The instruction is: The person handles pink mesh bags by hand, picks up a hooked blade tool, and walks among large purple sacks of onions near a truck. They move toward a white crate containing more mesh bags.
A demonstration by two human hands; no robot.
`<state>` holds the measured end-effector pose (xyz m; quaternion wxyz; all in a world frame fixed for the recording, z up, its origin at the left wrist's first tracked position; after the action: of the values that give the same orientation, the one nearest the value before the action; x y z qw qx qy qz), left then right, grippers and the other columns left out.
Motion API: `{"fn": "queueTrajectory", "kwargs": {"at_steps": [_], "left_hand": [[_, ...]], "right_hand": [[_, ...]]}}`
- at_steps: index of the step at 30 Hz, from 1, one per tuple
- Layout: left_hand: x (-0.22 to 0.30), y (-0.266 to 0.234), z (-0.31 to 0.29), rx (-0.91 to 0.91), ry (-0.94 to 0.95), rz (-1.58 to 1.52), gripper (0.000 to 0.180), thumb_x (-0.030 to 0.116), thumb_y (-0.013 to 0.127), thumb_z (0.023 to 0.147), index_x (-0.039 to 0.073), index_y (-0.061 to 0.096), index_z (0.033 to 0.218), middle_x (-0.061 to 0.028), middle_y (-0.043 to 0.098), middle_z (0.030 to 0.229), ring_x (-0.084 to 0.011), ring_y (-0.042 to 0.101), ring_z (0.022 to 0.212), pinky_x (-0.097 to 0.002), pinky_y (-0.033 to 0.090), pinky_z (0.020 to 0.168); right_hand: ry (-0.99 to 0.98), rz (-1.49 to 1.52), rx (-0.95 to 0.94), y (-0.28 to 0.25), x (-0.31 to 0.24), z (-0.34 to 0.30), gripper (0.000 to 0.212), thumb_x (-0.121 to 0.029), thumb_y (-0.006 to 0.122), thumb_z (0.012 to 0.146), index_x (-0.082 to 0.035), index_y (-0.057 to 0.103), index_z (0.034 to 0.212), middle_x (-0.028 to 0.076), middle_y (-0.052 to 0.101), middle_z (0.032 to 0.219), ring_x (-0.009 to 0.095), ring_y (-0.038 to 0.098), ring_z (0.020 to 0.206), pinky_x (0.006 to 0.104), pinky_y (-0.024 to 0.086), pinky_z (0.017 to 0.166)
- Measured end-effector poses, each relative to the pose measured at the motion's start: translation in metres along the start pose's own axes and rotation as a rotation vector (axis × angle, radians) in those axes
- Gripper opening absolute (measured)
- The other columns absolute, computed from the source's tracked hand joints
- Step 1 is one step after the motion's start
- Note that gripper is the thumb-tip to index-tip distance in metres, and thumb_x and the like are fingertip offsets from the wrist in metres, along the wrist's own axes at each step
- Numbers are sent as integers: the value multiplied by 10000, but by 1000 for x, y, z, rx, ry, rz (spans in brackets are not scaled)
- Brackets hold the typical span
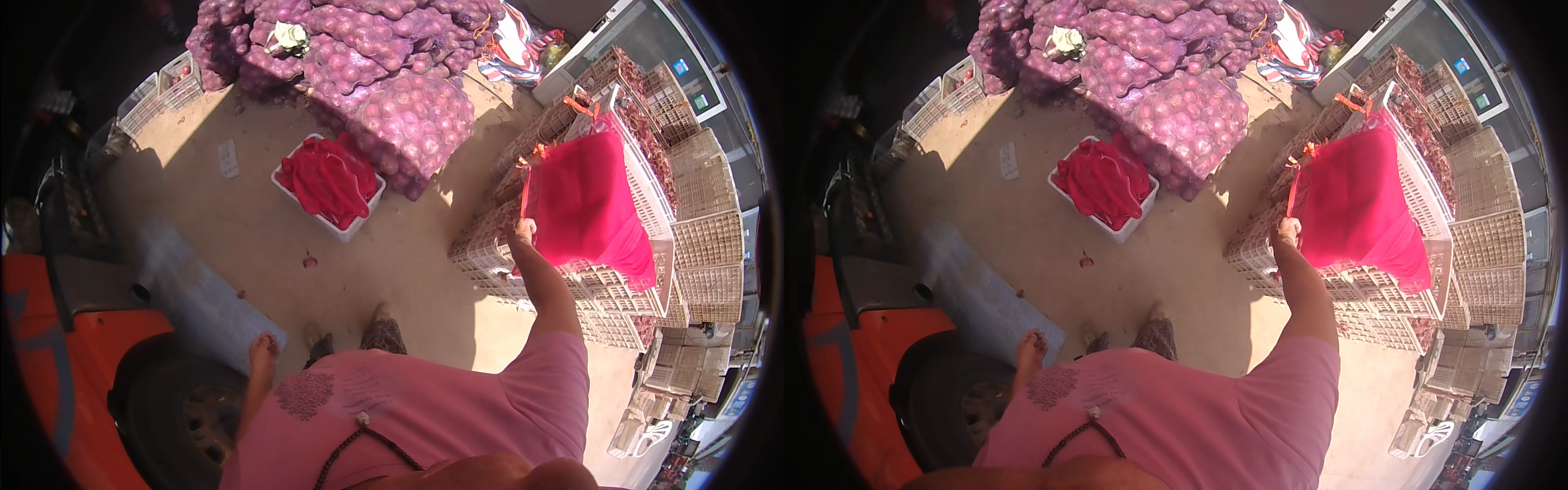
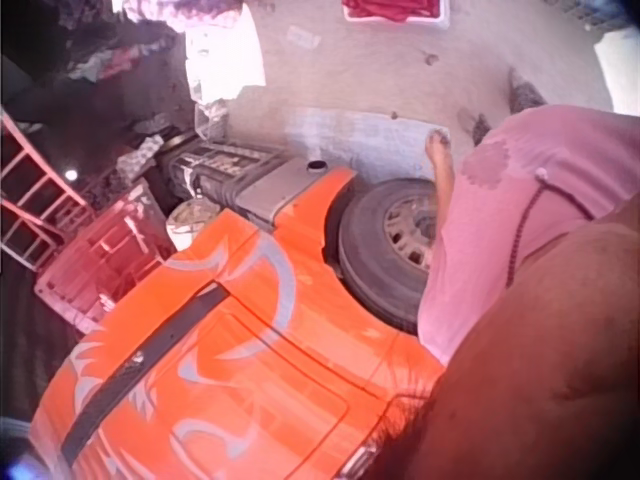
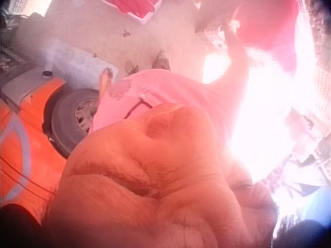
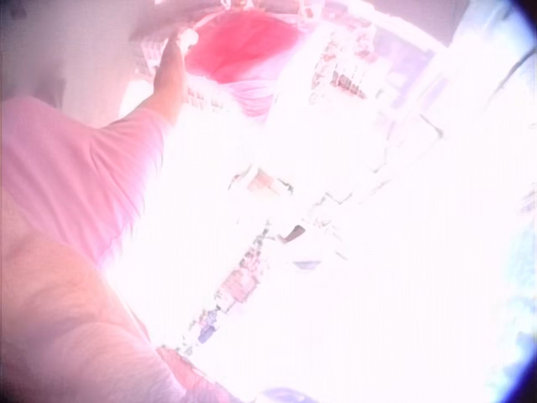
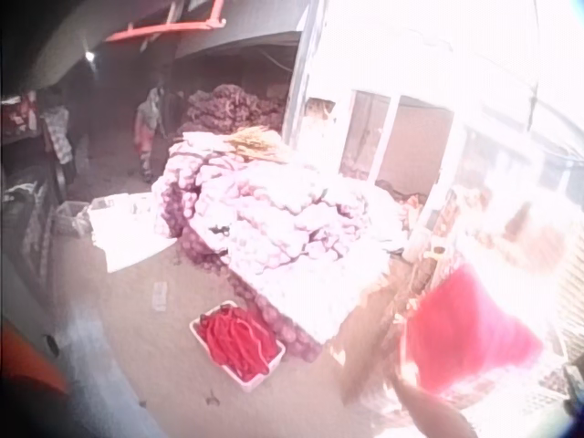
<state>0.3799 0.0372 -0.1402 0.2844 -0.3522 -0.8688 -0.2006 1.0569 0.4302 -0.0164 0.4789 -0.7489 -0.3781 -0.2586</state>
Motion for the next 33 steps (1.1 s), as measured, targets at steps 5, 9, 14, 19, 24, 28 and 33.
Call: {"fn": "queueTrajectory", "kwargs": {"at_steps": [5,9,14,19,24,28,33], "left_hand": [[12,33,-8,-19,41,51,149,149,481,911,88,547,1030,-30,583,858,-134,566,710,-261,466,605],[33,43,-5,-80,294,306,210,101,529,872,56,534,1077,-30,599,875,-162,587,722,-280,484,629],[165,178,-156,-207,1104,961,418,96,645,726,43,534,1126,-150,471,1249,-318,435,1160,-409,359,970],[170,173,-171,-418,1386,1065,310,135,656,726,48,581,1014,-98,534,1126,-291,500,1057,-394,382,918],[188,105,-162,-310,1279,873,108,115,645,754,43,603,822,-61,580,955,-252,596,807,-363,475,699],[224,66,-185,-82,1384,790,109,98,645,757,54,597,844,-84,563,1002,-268,604,778,-357,491,635],[225,16,-157,46,1237,959,119,44,599,758,45,604,877,-116,503,1128,-289,573,966,-353,483,737]], "right_hand": [[172,496,245,-30,32,6,244,-212,422,883,-146,608,1028,79,631,1020,273,645,876,436,523,660],[232,1005,484,-163,18,-63,212,-96,414,854,-82,528,1033,151,596,977,338,613,861,438,489,705],[-667,1306,436,-302,-222,-175,198,-10,550,761,-46,534,955,153,596,778,343,601,761,426,472,652],[-1100,1423,375,-434,-261,-316,291,-64,581,780,-76,514,1063,179,619,814,354,609,773,429,474,658],[-948,1261,514,-453,-252,-314,262,-82,590,775,-73,531,1030,178,605,815,367,595,777,433,471,651],[-705,1164,654,-450,-262,-298,137,-65,590,767,-38,578,901,181,594,810,368,589,757,428,477,655],[-503,1529,875,-463,-237,-305,61,2,536,797,-14,591,817,157,581,772,299,611,722,368,490,620]]}}
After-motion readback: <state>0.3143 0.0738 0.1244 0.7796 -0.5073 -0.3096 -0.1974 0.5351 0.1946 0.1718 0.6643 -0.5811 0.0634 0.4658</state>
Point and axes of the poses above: each hand's wrist, its own z-axis towards the middle knuckle, its own y-axis out of the palm, x = y × z, the point moved 10 cm from there along z, towards the middle knuckle
